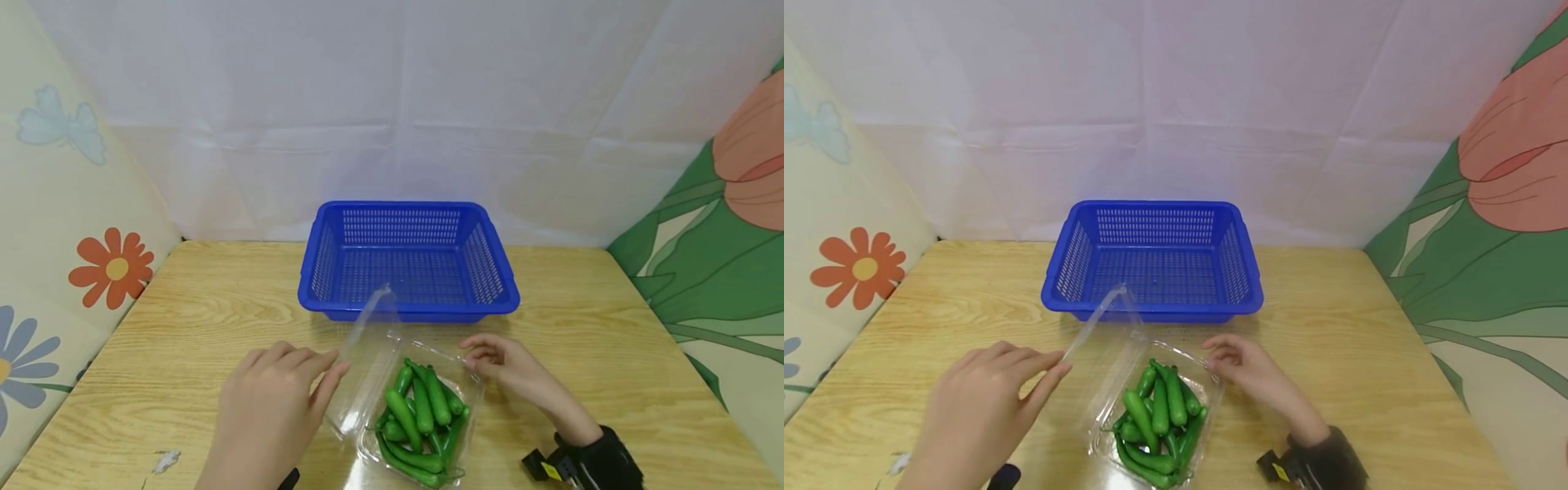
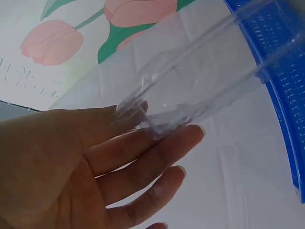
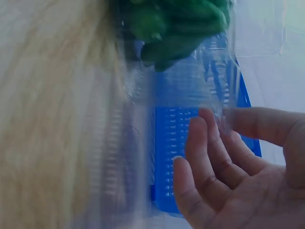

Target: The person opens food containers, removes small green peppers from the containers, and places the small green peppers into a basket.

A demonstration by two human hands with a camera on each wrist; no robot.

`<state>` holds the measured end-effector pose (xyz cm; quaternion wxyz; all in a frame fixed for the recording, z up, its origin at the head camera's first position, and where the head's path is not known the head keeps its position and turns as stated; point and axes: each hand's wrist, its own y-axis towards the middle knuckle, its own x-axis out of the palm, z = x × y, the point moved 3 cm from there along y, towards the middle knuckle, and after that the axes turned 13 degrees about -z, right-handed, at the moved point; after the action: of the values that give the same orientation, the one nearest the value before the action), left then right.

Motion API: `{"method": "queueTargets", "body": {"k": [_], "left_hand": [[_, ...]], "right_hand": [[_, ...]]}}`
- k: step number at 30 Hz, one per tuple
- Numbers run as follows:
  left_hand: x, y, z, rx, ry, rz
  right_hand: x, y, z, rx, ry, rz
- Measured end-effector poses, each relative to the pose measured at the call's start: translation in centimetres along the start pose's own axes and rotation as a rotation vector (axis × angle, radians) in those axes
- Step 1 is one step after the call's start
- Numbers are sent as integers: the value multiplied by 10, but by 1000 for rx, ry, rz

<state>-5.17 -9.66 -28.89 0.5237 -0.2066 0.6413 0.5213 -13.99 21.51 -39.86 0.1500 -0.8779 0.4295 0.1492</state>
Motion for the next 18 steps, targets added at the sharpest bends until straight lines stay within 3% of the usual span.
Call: {"method": "queueTargets", "body": {"k": [8,18], "left_hand": [[-4,-4,-9,-95,-22,-159],[-5,-5,-23,-245,-70,-359]], "right_hand": [[9,4,-2,34,-79,98],[8,5,3,65,-139,117]]}}
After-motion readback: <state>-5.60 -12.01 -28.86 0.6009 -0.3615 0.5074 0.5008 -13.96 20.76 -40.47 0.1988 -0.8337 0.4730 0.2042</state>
